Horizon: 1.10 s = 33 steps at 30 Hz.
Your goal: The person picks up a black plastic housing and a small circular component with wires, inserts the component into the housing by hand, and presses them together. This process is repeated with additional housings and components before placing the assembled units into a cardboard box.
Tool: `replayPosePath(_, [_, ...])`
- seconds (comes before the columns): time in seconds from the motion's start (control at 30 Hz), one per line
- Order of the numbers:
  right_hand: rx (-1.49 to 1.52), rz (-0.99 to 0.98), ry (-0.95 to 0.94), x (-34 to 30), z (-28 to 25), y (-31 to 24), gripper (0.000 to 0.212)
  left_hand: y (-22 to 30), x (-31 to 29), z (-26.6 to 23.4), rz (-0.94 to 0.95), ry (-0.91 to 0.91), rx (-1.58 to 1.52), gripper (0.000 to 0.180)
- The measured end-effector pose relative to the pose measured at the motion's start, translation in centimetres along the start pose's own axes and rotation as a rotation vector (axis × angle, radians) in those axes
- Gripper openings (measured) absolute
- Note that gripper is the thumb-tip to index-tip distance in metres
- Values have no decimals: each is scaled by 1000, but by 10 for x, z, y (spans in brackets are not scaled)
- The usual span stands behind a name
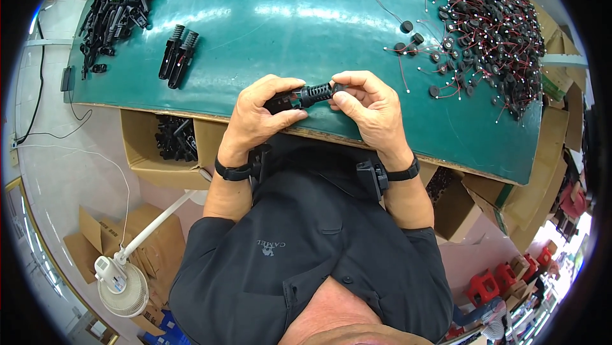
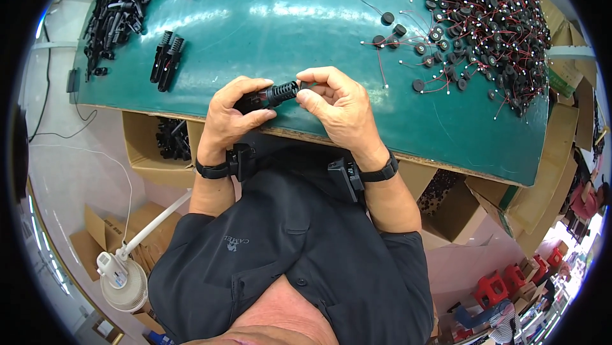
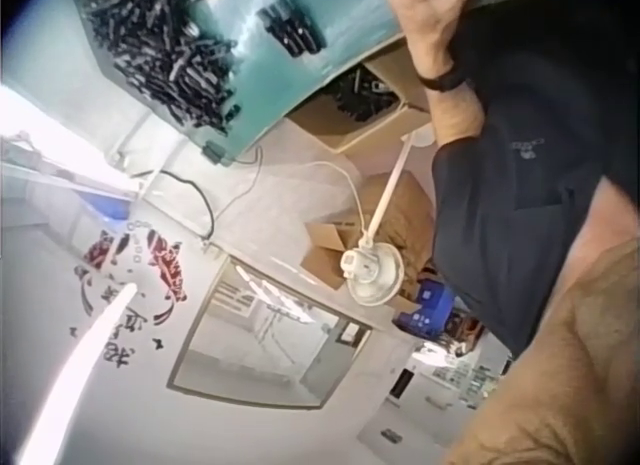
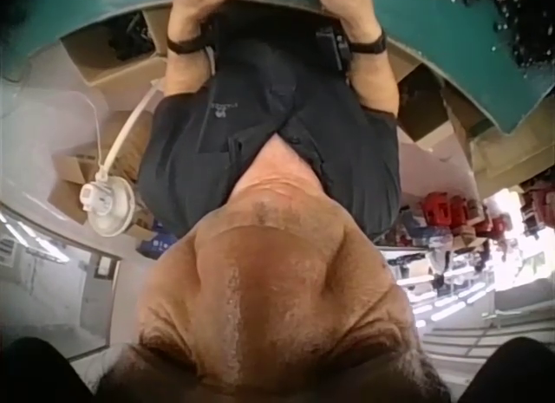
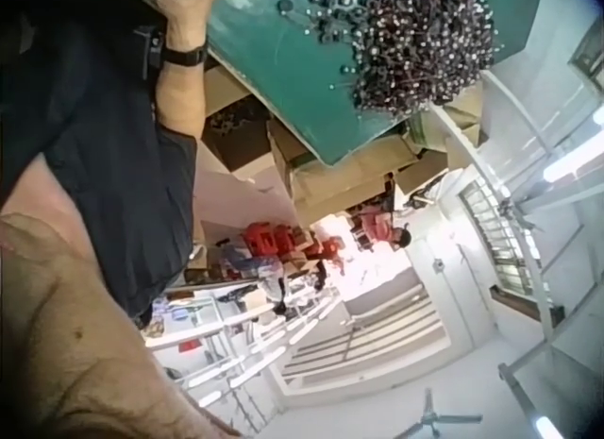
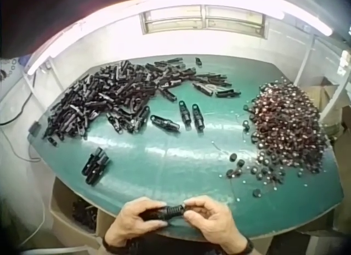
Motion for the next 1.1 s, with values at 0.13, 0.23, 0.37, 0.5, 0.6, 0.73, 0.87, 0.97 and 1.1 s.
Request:
replayPosePath(0.13, [-84,-32,-2,0,0,2,27,4,1,1,-52,-29,-48,52])
replayPosePath(0.23, [-135,-59,10,1,0,0,28,2,1,0,-60,-49,-102,55])
replayPosePath(0.37, [-187,-98,12,1,-2,-3,27,-1,-2,1,-160,-48,-286,59])
replayPosePath(0.5, [-175,-137,18,1,-2,-5,26,-7,-4,-1,-222,-57,-383,58])
replayPosePath(0.6, [-196,-161,23,1,-2,-6,26,-8,-3,0,-237,-64,-402,55])
replayPosePath(0.73, [-176,-166,57,1,-1,-5,25,-7,-2,2,-257,-61,-426,52])
replayPosePath(0.87, [-200,-160,55,2,-2,-5,25,-8,-2,2,-266,-62,-432,50])
replayPosePath(0.97, [-219,-161,45,2,-3,-3,25,-9,-1,1,-273,-73,-428,49])
replayPosePath(1.1, [-106,-79,45,0,-2,-3,26,-7,-1,1,-293,-68,-432,47])
Point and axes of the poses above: each hand's wrist, its own x-axis towards the middle knuckle, its own z-axis out of the palm, y = z × x, the point moved 2 cm from there along x, towards the middle knuckle, and after that the axes turned 10 degrees about -x, right-handed, at the moved point
